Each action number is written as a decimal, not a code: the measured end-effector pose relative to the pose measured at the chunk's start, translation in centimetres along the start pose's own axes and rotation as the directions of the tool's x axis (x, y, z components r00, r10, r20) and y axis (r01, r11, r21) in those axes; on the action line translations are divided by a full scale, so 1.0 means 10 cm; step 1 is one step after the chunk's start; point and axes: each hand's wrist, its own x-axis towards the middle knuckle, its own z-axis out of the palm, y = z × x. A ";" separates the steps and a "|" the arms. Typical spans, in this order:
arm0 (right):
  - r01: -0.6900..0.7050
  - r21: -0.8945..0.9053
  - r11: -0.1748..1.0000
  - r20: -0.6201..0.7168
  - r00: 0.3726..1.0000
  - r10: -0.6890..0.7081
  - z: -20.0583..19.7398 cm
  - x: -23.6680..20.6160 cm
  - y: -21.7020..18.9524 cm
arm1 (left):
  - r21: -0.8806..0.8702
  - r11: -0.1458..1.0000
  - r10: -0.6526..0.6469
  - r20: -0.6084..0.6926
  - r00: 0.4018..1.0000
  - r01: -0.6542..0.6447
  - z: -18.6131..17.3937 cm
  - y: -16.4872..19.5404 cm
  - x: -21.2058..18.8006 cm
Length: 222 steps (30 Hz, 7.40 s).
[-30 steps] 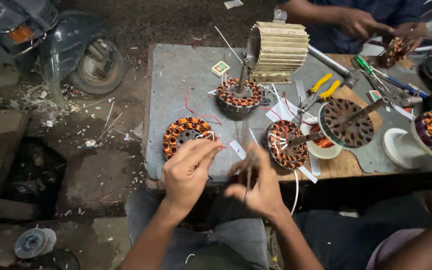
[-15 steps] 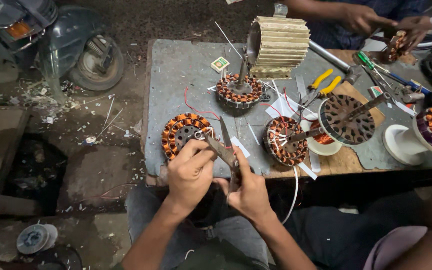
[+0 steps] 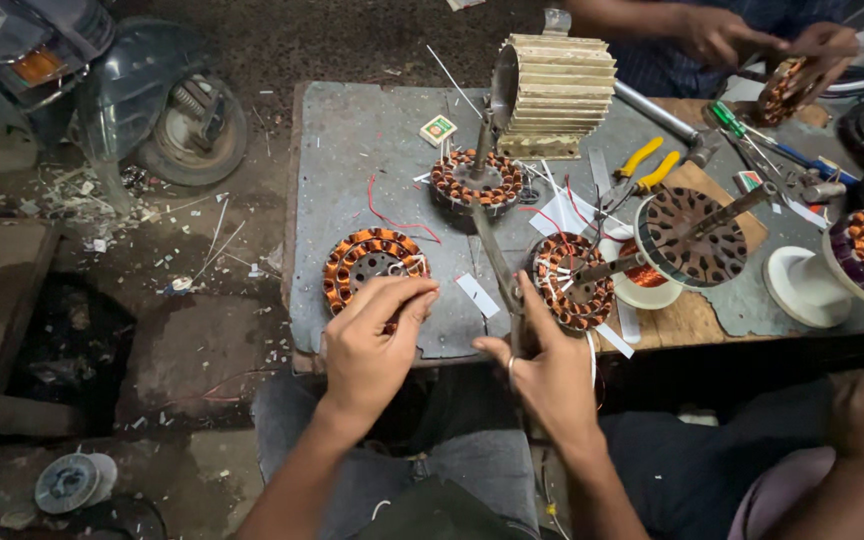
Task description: The person works on a circular stator, using shears to cut red wires and inserting white insulating sleeves into the slots. They repeatedly trim wire ends and place sleeves to organize the windings.
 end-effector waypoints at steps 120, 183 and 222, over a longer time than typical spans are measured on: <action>0.423 -0.077 0.903 -0.260 0.866 -0.428 0.17 0.90 -0.18 | -0.193 0.949 -0.303 -0.352 0.886 0.248 -0.36 -0.55 -0.53; -0.086 0.536 0.840 0.186 0.982 -0.018 -0.25 -0.67 0.08 | -0.769 0.088 -0.581 0.476 0.660 0.633 0.59 0.16 -0.94; -0.763 0.579 0.288 0.801 0.598 -0.027 -0.19 -0.45 0.29 | -0.870 0.332 -0.541 0.141 0.829 0.365 0.03 -0.19 -0.65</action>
